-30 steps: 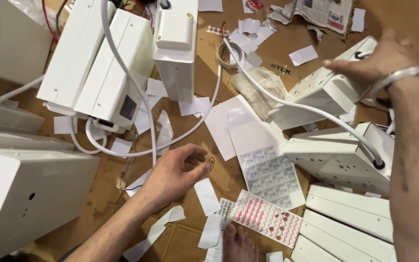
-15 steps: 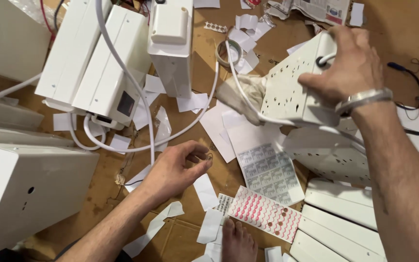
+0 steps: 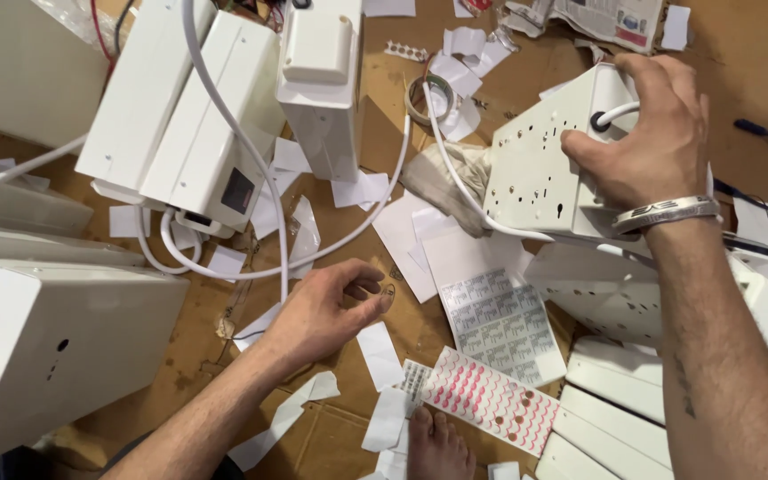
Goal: The person sits on the floor among white extension-box enclosures, peels printed sticker labels from backing sheets, and presses the labels onto the boxes. They turn the boxes over to reach different sides, arrange the power cords, and stack the finished boxes aside.
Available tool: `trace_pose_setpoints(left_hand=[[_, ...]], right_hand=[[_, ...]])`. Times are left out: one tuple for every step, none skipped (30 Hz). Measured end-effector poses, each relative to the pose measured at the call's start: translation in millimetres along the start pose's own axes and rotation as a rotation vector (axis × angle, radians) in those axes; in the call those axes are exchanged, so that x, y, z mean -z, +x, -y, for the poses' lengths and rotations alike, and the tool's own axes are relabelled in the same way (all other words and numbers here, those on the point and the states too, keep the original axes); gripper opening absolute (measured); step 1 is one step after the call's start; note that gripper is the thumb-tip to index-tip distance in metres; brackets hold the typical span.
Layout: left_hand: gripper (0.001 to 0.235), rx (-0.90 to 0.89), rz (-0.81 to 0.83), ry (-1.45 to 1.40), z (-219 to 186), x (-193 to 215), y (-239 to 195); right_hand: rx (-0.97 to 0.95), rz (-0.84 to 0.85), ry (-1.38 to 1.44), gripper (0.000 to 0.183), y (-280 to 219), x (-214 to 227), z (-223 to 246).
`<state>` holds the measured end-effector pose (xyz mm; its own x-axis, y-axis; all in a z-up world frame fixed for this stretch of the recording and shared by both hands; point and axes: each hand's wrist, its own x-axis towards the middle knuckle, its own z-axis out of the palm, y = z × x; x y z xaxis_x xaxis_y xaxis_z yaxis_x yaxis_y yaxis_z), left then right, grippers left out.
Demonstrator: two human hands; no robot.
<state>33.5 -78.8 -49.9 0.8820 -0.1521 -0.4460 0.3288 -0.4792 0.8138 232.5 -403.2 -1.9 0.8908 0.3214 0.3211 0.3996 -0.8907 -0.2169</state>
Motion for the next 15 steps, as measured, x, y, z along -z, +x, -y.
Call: trace_pose_setpoints(left_hand=[[0.044,-0.002,-0.007,-0.014,-1.0,-0.6,0.7],[0.043,-0.002,-0.015,-0.026,-1.8,-0.7,0.4],[0.043,0.000,-0.022,-0.019,-4.6,0.7,-0.3],[0.042,0.016,-0.042,-0.013,-8.0,0.9,-0.2],[0.041,0.033,-0.061,-0.006,-11.6,1.1,0.0],[0.041,0.032,-0.070,0.001,-8.7,4.8,4.9],[0.037,-0.223,-0.291,0.044,-5.8,8.4,10.0],[0.034,-0.482,-0.500,0.088,-2.4,10.8,14.5],[0.034,-0.483,-0.501,0.096,-16.5,31.7,32.7],[0.043,-0.546,-0.675,0.288,-31.2,49.1,51.6],[0.054,-0.605,-0.847,0.483,-45.8,65.7,70.3],[0.054,-0.606,-0.842,0.482,-52.3,85.4,103.0],[0.071,-0.564,-0.924,0.623,-58.7,104.5,136.1],[0.088,-0.520,-1.002,0.763,-65.5,122.5,170.5],[0.088,-0.523,-0.995,0.762,-73.8,127.9,182.0]], right_hand=[[0.009,-0.021,0.013,0.071,3.7,-1.7,0.4],[0.018,-0.043,0.030,0.071,7.2,-4.4,1.7],[0.020,-0.048,0.038,0.071,9.3,-10.5,-0.1],[-0.033,-0.018,0.044,0.071,11.7,-15.2,-2.9],[-0.086,0.012,0.050,0.071,14.3,-19.8,-5.7],[-0.083,0.005,0.058,0.071,16.5,-19.2,0.2],[-0.143,0.036,0.053,0.071,18.6,-18.7,5.8],[-0.210,0.072,0.046,0.072,17.5,-17.7,10.6],[-0.212,0.067,0.052,0.072,17.7,-18.9,15.1],[-0.239,0.071,0.050,0.071,16.9,-17.9,17.3],[-0.265,0.075,0.048,0.071,15.3,-17.1,19.1],[-0.270,0.077,0.047,0.071,13.2,-18.7,18.5],[-0.269,0.064,0.035,0.069,10.9,-20.5,17.5],[-0.270,0.052,0.022,0.067,8.4,-22.0,15.7],[-0.276,0.054,0.020,0.067,4.8,-19.8,21.0]])
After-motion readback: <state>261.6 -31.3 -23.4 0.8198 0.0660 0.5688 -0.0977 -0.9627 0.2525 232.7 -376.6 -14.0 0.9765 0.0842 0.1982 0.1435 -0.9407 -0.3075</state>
